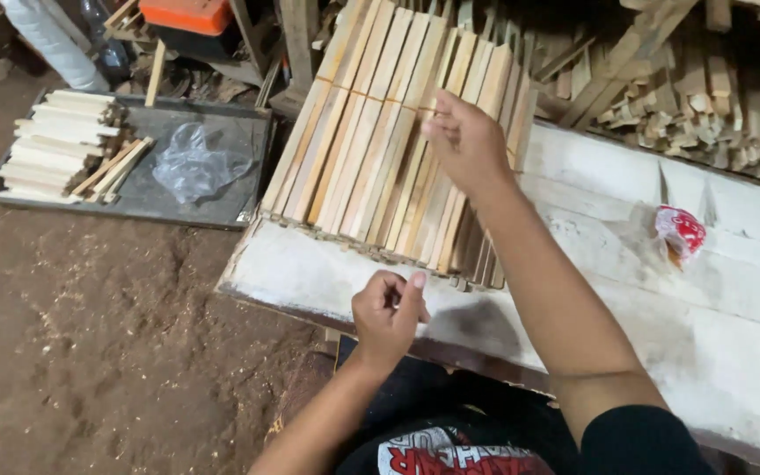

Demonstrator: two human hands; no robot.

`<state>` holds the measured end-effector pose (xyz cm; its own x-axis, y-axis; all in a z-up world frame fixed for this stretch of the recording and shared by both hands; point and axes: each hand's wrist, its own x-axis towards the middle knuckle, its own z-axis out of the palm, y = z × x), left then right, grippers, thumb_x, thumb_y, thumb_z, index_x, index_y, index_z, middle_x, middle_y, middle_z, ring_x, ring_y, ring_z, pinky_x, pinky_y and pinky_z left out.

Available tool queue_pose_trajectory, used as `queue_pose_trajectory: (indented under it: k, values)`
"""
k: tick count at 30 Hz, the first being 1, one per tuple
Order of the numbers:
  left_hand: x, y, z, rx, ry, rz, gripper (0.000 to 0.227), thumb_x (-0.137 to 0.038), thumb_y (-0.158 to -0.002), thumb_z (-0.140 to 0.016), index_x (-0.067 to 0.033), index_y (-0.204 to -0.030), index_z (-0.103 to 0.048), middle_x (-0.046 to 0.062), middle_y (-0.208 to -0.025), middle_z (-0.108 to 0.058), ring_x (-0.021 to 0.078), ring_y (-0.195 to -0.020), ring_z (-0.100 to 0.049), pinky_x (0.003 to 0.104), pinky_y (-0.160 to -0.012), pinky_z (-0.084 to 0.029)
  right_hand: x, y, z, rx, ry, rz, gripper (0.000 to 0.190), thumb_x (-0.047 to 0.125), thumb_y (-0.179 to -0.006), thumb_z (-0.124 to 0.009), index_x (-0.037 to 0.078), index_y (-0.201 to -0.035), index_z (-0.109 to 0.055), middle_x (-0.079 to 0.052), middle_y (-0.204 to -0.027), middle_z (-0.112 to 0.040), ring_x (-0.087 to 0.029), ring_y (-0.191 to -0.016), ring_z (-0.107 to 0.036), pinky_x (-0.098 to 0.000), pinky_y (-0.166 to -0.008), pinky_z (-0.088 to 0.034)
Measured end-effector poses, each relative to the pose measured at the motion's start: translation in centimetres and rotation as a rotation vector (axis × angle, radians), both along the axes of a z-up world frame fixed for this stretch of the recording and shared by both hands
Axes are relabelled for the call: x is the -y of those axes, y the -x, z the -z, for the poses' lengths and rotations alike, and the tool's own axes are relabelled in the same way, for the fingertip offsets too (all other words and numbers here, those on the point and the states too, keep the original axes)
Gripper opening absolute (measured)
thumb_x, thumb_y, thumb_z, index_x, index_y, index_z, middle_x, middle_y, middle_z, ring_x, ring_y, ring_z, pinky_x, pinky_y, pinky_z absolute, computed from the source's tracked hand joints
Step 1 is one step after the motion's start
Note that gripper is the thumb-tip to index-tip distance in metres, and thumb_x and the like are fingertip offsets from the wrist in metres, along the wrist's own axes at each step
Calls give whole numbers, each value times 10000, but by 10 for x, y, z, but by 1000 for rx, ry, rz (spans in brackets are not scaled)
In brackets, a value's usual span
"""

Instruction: A person is seen bundling thin wooden sticks together using rubber bands at a workshop table.

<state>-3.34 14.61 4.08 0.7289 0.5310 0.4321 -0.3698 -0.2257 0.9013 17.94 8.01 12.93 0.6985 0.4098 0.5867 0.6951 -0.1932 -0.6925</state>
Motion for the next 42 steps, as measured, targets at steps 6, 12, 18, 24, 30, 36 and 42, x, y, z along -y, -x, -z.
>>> queue_pose_trajectory:
  k: [6,12,18,24,30,36,42]
  values:
    - [70,-20,15,36,-45,332,398,-195,-907,-805,-117,-613,-549,35,-398,-603,136,-322,-593,213,-335,-439,111,97,45,-90,-148,291,217,155,-995,-715,29,-1168,-753,-141,-915,-753,-220,-780,-728,-348,-676,-609]
    - [164,-52,23,27,-152,705,343,-253,-971,-700,-78,-743,-513,163,-511,-549,336,-462,-571,371,-436,-430,249,134,133,-440,-140,659,200,152,-1021,-715,18,-1166,-740,-217,-1008,-753,-301,-902,-746,-391,-799,-625]
    - [245,-97,50,-133,-184,880,319,-243,-979,-643,-64,-752,-508,152,-538,-553,295,-496,-571,364,-492,-439,409,167,160,-64,187,1176,197,-36,-962,-805,-49,-1156,-771,-262,-997,-720,-392,-918,-718,-391,-703,-610]
    - [251,-104,40,-504,-213,1100,365,-329,-1038,-569,-139,-765,-418,18,-574,-504,210,-582,-738,320,-549,-466,479,197,153,35,751,1620,216,152,-978,-856,3,-1131,-826,-248,-1066,-759,-441,-996,-672,-561,-671,-586]
    - [245,-106,52,-475,-146,1103,345,-292,-1033,-588,-146,-765,-427,8,-577,-465,216,-558,-723,339,-530,-506,482,190,157,-312,712,1687,316,159,-909,-851,69,-1207,-798,-243,-1229,-696,-410,-1109,-570,-532,-773,-549]
    - [244,-105,52,-450,-89,1115,364,-284,-1024,-602,-147,-752,-403,2,-577,-429,207,-535,-674,342,-518,-530,480,198,156,-340,616,1422,261,48,-973,-747,-39,-1218,-768,-208,-1074,-767,-369,-890,-732,-467,-699,-606]
    - [251,-111,74,-375,-115,1051,220,-209,-1015,-621,-67,-853,-577,125,-620,-650,176,-547,-682,274,-510,-522,424,200,157,-401,-147,1356,233,208,-979,-796,44,-1140,-757,-146,-886,-672,-214,-825,-595,-414,-740,-494]
